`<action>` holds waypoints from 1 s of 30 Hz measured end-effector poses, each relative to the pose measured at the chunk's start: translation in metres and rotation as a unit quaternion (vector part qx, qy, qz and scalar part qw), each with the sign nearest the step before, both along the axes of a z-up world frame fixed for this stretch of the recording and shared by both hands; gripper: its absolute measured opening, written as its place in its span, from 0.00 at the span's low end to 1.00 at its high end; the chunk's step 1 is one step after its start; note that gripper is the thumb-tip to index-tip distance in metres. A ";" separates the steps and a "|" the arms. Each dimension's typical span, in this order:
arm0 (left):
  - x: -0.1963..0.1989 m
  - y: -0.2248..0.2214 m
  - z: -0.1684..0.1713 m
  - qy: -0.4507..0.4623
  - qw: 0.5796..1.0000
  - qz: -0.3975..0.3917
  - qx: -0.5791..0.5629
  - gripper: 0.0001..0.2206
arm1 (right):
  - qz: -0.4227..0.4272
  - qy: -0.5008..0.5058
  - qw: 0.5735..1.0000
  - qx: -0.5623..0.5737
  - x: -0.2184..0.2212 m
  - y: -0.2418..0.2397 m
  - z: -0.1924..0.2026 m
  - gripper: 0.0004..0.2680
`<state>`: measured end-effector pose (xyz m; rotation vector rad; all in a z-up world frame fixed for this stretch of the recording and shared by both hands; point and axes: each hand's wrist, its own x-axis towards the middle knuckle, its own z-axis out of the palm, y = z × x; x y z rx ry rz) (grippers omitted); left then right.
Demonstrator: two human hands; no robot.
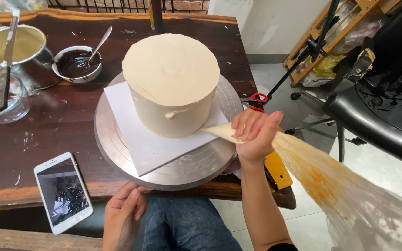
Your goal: Frosting and smoothing the sides of a cake using a palette knife and scraper.
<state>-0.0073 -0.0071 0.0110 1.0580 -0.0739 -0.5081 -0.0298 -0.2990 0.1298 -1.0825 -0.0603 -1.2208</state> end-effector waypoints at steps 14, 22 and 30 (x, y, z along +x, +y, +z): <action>0.004 0.002 0.000 -0.013 0.999 0.045 0.009 0.19 | -0.014 0.007 1.000 -0.017 0.001 -0.001 -0.001 0.21; 0.010 -0.001 0.008 0.000 0.994 0.107 -0.002 0.21 | -0.016 -0.009 0.998 0.057 -0.008 -0.027 -0.006 0.21; -0.025 0.005 0.010 -0.053 0.975 0.169 0.134 0.10 | 0.176 0.074 0.980 0.057 -0.090 -0.007 -0.014 0.17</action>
